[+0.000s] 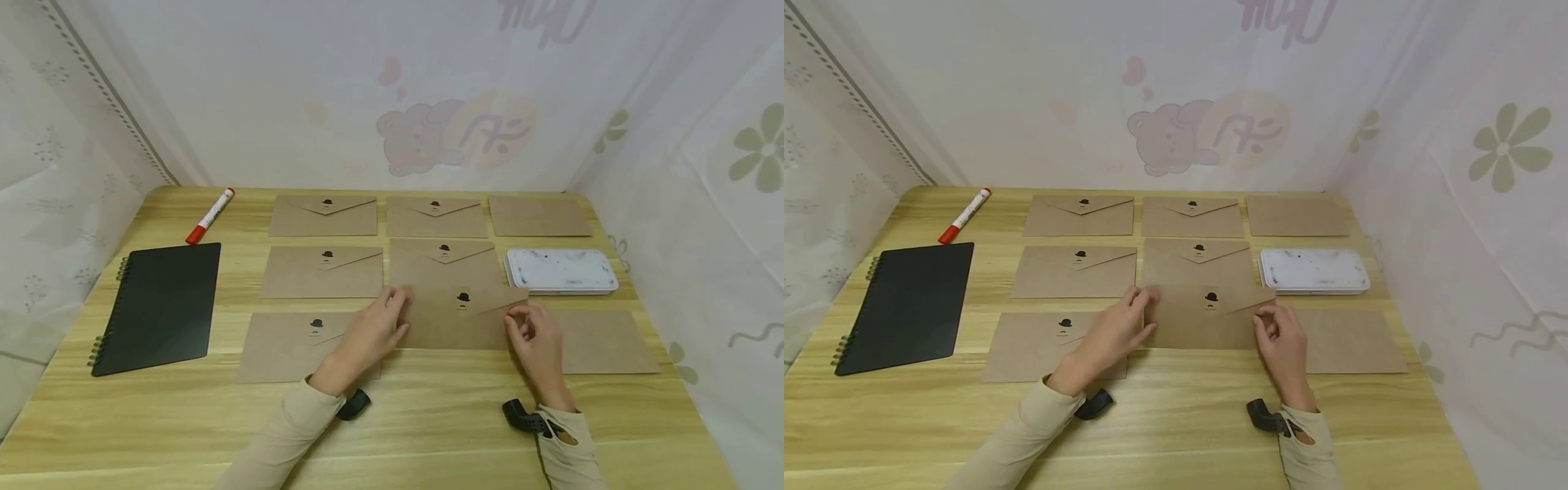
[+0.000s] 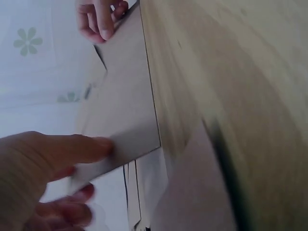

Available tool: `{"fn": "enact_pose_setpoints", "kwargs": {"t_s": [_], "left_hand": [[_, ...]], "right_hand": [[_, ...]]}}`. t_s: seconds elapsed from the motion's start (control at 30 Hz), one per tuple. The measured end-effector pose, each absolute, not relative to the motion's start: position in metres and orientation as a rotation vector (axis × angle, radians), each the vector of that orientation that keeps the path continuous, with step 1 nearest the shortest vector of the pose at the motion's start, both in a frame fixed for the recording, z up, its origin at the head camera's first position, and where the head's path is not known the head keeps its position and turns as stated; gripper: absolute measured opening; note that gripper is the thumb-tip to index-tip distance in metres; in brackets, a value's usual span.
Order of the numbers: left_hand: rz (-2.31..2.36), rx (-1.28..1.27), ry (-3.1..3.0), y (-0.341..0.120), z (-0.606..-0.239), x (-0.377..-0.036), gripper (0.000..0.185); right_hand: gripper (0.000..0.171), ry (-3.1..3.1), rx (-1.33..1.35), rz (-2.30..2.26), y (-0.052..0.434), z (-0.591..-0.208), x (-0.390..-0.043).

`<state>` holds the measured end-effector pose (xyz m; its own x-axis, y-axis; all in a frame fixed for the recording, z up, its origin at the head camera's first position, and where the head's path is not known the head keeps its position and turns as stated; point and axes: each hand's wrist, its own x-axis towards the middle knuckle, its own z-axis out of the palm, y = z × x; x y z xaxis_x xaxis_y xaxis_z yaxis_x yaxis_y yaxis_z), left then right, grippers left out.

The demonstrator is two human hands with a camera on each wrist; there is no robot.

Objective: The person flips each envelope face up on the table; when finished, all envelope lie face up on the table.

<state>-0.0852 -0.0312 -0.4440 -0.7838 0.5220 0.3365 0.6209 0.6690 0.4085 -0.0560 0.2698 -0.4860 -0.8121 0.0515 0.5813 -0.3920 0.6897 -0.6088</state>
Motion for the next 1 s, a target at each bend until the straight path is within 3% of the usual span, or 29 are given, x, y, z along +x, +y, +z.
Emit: {"fn": "enact_pose_setpoints", "kwargs": {"t_s": [0.2,1.0], "left_hand": [[-0.714,-0.936,-2.798,-0.0299,-0.4450,-0.0814,0.049],[-0.699,-1.034,-2.917,-0.0263,-0.4518,-0.0750,0.036]], "right_hand": [[0.015,-2.352,0.237,0.981,0.2677,-0.4902,-0.0560],[0.011,-2.505,0.205,0.881,0.2666,-0.4931,-0.0544]]}}
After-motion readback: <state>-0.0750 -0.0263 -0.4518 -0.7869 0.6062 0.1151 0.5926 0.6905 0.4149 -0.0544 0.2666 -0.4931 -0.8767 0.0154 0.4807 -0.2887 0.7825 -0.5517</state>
